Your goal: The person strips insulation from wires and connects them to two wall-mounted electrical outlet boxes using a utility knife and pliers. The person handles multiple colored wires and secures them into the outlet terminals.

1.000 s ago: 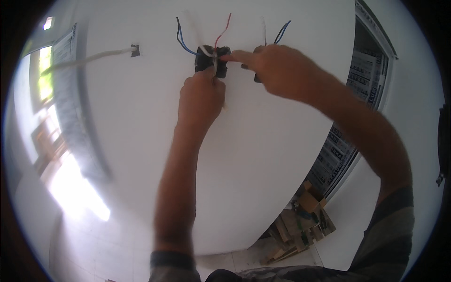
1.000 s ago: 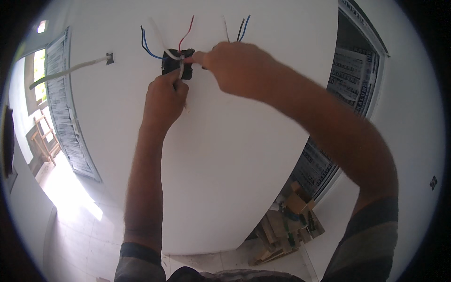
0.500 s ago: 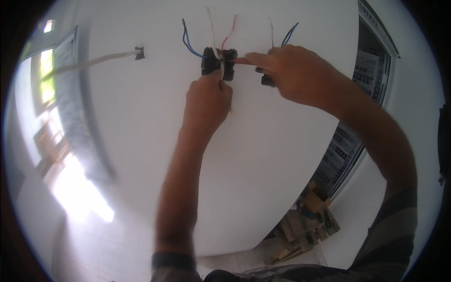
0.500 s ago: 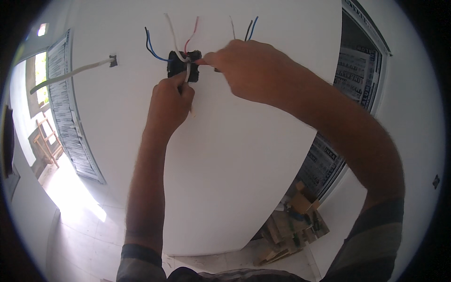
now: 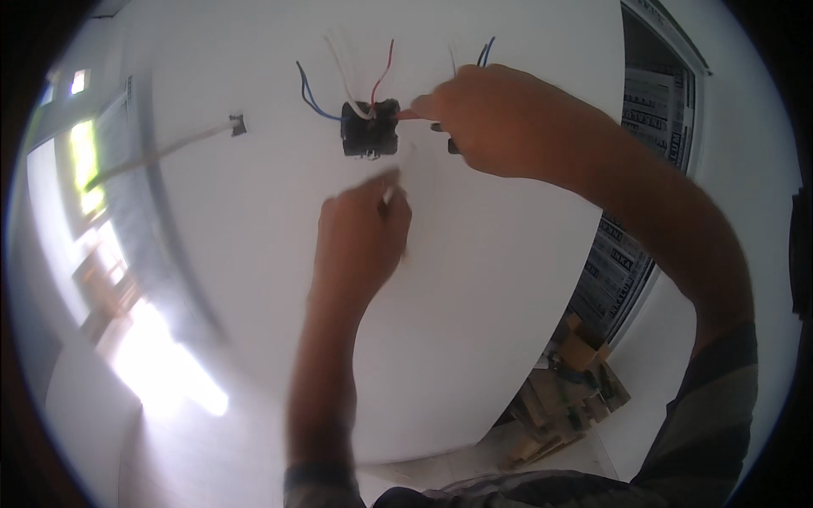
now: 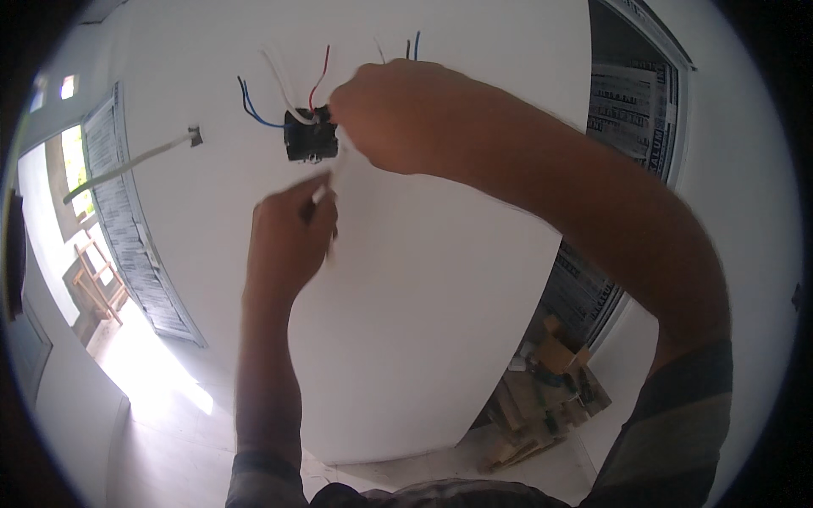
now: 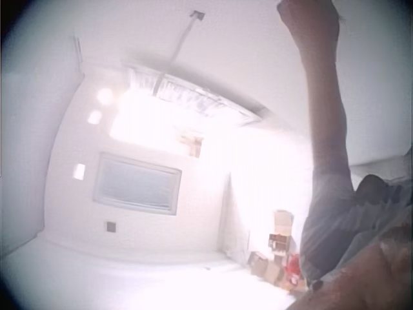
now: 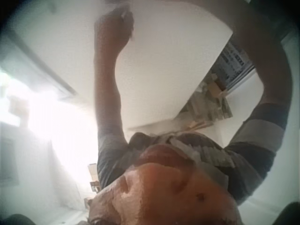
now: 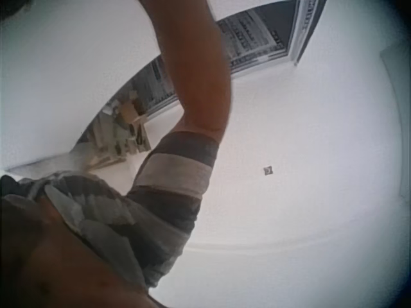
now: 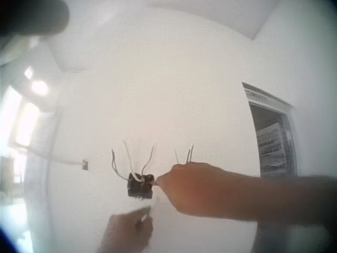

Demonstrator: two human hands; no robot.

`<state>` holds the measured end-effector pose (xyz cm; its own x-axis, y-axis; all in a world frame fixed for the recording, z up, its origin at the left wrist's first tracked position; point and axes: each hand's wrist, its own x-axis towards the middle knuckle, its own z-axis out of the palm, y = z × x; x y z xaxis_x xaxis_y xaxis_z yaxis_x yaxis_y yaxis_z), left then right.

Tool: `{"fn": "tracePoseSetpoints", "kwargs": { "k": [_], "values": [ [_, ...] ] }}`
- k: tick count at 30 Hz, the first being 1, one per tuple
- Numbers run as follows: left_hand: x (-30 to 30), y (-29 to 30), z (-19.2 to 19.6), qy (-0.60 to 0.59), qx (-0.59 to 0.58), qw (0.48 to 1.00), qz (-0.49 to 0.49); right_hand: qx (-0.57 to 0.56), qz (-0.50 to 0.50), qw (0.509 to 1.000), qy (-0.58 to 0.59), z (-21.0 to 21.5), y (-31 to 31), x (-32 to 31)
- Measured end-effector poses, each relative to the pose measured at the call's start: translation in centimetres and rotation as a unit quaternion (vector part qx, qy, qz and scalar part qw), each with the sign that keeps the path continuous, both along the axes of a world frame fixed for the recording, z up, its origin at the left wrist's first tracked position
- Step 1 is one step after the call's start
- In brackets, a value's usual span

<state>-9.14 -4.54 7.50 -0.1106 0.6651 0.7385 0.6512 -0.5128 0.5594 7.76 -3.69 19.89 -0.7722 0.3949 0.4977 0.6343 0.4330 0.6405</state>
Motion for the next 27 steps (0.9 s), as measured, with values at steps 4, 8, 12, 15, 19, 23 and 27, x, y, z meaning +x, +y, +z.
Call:
{"fn": "tracePoseSetpoints", "kwargs": {
  "k": [4,8,12,15,19,23,27],
  "values": [
    [-2.2,0.7,-0.1,-0.033,-0.047,0.998,-0.035,-0.089,0.016,0.994,0.065,-0.3,-3.9,5.4],
    [-2.7,2.7,3.9,-0.137,0.111,0.984,-0.020,-0.280,0.094,0.913,0.280,-4.9,-5.8,10.6],
    [-1.4,3.5,7.2,-0.163,0.108,0.978,-0.067,-0.362,0.197,0.821,0.394,-14.9,-4.7,15.8],
    [-1.9,3.9,7.7,-0.261,0.050,0.944,-0.193,-0.519,0.122,0.697,0.479,-21.3,-5.5,18.3],
    [-0.2,4.1,6.5,-0.325,-0.051,0.935,-0.133,-0.598,0.054,0.538,0.592,-30.1,-5.8,20.0],
    [-0.5,4.6,5.0,-0.308,-0.013,0.944,-0.118,-0.638,0.056,0.473,0.605,-35.9,-5.7,20.6],
    [0.6,5.2,5.2,-0.417,-0.095,0.879,-0.209,-0.656,0.064,0.424,0.620,-39.9,-5.8,21.4]
  ]
}}
